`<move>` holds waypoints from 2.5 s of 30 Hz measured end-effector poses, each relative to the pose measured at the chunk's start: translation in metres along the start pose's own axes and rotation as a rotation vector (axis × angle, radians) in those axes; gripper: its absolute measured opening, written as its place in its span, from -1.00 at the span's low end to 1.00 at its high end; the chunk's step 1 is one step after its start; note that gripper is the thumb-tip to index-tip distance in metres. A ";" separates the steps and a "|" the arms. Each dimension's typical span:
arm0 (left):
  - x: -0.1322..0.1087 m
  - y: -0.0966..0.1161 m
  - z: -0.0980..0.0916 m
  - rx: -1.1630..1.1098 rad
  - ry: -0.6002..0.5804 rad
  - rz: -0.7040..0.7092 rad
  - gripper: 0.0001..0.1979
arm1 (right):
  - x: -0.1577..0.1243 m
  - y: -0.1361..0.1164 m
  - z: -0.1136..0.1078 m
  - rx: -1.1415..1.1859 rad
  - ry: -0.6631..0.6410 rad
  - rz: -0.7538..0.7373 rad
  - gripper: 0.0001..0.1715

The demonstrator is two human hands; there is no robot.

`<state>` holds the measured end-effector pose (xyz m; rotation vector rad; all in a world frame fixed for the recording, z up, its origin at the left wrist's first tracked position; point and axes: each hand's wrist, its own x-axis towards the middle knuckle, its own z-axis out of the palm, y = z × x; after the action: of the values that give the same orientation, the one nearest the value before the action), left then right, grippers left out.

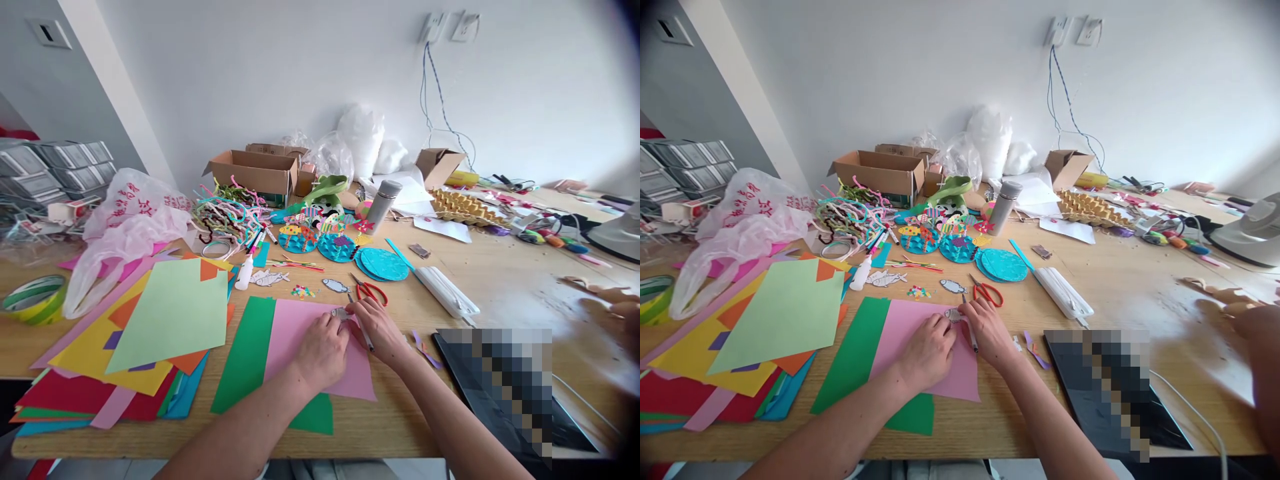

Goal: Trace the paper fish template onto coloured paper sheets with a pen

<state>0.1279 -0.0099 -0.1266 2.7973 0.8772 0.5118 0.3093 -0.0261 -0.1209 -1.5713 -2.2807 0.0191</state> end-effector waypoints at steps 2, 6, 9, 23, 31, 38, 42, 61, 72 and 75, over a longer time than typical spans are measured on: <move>0.000 0.000 -0.001 0.001 -0.015 -0.004 -0.79 | 0.000 0.000 0.000 0.000 0.014 -0.007 -0.78; 0.001 -0.001 -0.001 0.008 -0.037 -0.007 -0.82 | 0.000 0.001 0.000 -0.003 0.079 0.008 -0.81; 0.001 -0.001 -0.003 0.028 -0.070 -0.018 -0.85 | 0.000 0.004 -0.003 -0.004 0.133 0.029 -0.79; 0.001 0.005 -0.021 0.037 -0.211 -0.021 -0.81 | -0.009 -0.011 -0.012 0.233 0.426 0.180 -0.80; -0.009 -0.003 -0.052 -0.362 -0.028 -0.163 -0.78 | -0.003 -0.035 -0.019 0.236 0.510 0.108 -0.79; -0.024 -0.020 -0.059 -0.989 0.037 -0.623 -0.64 | -0.002 -0.064 -0.020 0.085 0.419 -0.103 -0.68; -0.021 -0.018 -0.054 -1.113 0.096 -0.767 -0.62 | 0.000 -0.074 -0.018 0.041 0.368 -0.148 -0.64; -0.035 -0.028 -0.054 -1.255 0.179 -0.619 -0.84 | 0.007 -0.072 -0.007 0.888 0.214 0.406 -0.76; -0.033 -0.036 -0.055 -1.287 0.228 -0.641 -0.83 | 0.016 -0.069 -0.008 0.929 0.193 0.478 -0.66; -0.033 -0.037 -0.052 -1.326 0.227 -0.643 -0.82 | 0.018 -0.069 -0.008 0.960 0.180 0.486 -0.64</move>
<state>0.0640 0.0043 -0.0966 1.2171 0.8985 0.8549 0.2438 -0.0372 -0.0927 -1.4147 -1.3276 0.9033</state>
